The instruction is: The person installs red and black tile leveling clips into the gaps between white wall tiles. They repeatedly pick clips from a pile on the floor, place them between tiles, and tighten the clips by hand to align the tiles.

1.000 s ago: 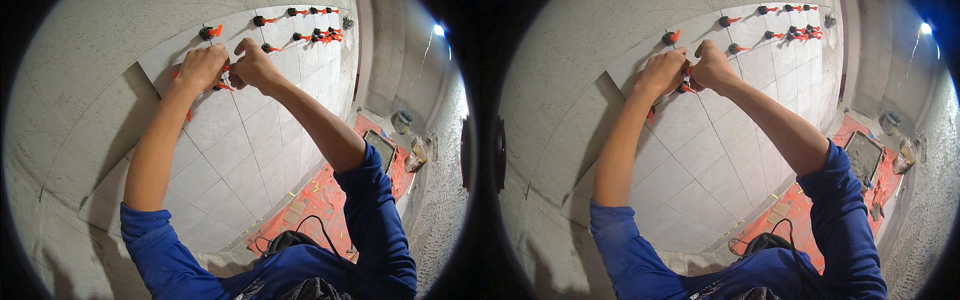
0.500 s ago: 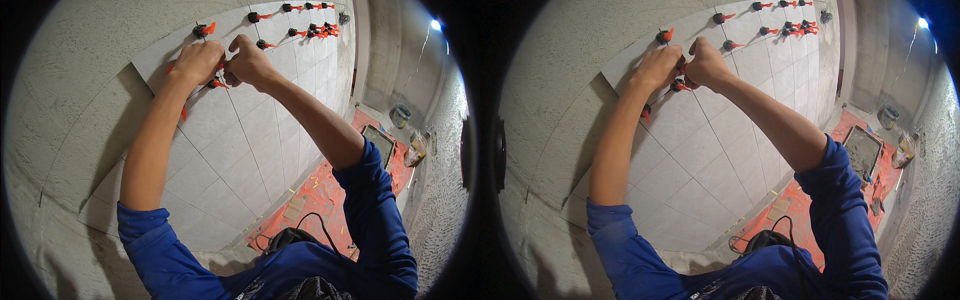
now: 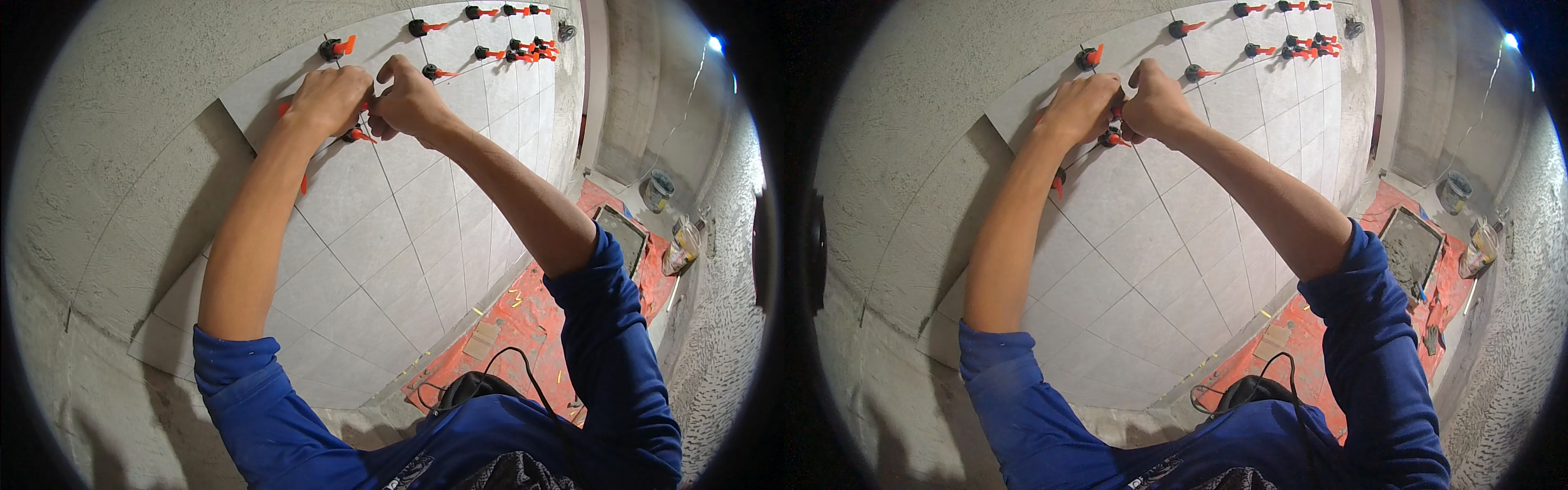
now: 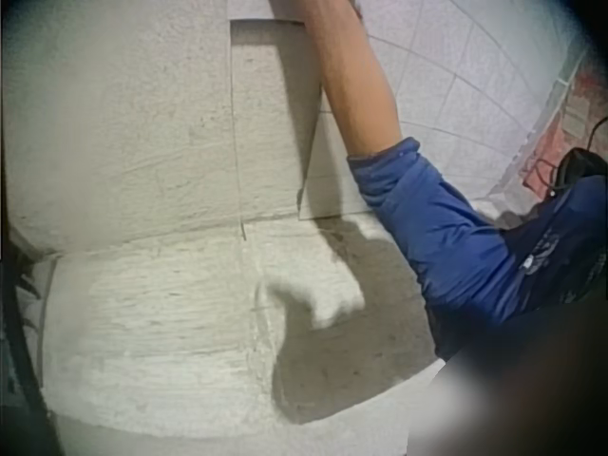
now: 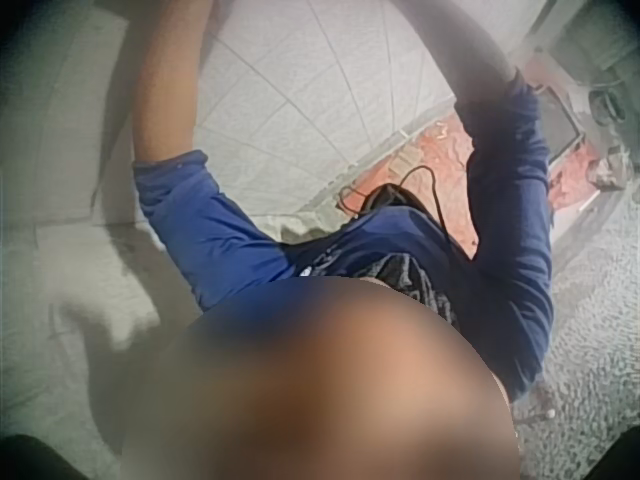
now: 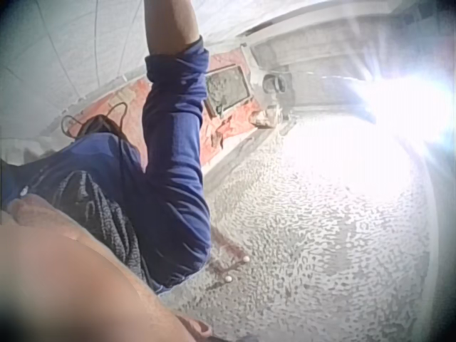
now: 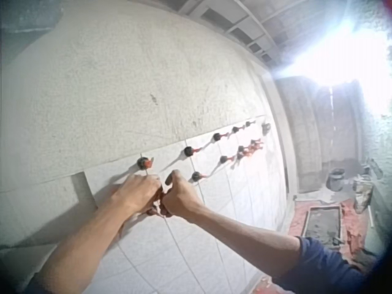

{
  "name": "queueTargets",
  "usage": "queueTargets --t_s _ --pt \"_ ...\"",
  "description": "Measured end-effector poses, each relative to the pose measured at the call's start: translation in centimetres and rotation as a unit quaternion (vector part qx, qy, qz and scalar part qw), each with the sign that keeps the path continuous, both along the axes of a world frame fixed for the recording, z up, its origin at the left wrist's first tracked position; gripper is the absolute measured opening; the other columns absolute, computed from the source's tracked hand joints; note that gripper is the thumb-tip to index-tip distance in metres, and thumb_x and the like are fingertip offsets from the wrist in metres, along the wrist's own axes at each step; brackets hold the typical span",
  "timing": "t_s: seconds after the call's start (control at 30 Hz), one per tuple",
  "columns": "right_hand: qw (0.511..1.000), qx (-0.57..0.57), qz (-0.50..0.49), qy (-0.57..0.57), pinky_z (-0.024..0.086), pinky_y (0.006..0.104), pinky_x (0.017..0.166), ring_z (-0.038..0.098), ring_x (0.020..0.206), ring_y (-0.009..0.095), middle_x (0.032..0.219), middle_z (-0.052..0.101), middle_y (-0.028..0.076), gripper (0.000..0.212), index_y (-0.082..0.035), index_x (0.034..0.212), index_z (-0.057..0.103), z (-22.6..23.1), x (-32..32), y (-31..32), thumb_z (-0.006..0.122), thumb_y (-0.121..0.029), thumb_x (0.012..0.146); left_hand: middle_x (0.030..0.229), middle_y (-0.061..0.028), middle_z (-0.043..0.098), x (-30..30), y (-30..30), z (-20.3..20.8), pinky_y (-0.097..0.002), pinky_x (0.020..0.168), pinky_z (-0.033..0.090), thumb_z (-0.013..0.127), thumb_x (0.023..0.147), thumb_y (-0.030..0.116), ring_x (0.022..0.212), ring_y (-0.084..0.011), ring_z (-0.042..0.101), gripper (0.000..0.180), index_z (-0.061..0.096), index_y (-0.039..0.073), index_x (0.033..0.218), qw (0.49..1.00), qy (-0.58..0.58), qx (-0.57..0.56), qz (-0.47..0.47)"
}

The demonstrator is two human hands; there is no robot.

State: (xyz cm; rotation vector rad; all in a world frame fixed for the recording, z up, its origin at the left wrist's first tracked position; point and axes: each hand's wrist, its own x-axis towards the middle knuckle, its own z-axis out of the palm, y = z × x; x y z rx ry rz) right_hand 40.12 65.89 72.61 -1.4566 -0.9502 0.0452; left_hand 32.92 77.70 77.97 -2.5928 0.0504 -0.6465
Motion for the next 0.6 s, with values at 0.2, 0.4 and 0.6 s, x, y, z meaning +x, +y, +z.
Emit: queueTargets --t_s 0.2,0.4,0.6 --pt "1.0 -0.007 -0.001 0.006 0.058 0.0315 0.051 0.067 0.059 0.021 0.072 0.065 0.018 0.04 0.011 0.117 0.037 0.1 0.0 0.0 0.059 0.004 0.084 0.093 -0.0133 0.07 0.4 0.3 -0.1 -0.0445 0.078 0.053 0.061 0.078 -0.002 0.091 -0.0339 0.067 0.016 0.064 0.005 0.092 1.0 -0.007 0.013 0.003" --pt "0.999 -0.043 0.01 -0.01 0.058 0.0296 0.055 0.068 0.063 0.022 0.078 0.068 0.018 0.049 0.009 0.126 0.036 0.4 -0.3 -1.1 0.062 -0.006 0.088 0.108 -0.0094 0.067 -0.3 -0.1 -0.1 -0.0417 0.081 0.053 0.063 0.078 0.0 0.095 -0.0321 0.065 0.019 0.067 0.007 0.096 0.999 -0.008 0.014 0.035" --pt "0.997 0.052 0.051 -0.014 0.055 0.0289 0.065 0.066 0.073 0.016 0.084 0.067 0.015 0.037 0.001 0.122 0.051 -4.7 1.4 -7.9 0.061 -0.016 0.092 0.097 -0.0095 0.066 -5.1 -0.5 -0.1 -0.0343 0.072 0.051 0.066 0.08 0.003 0.085 -0.0249 0.065 0.02 0.071 0.007 0.099 0.969 -0.223 -0.056 -0.089"
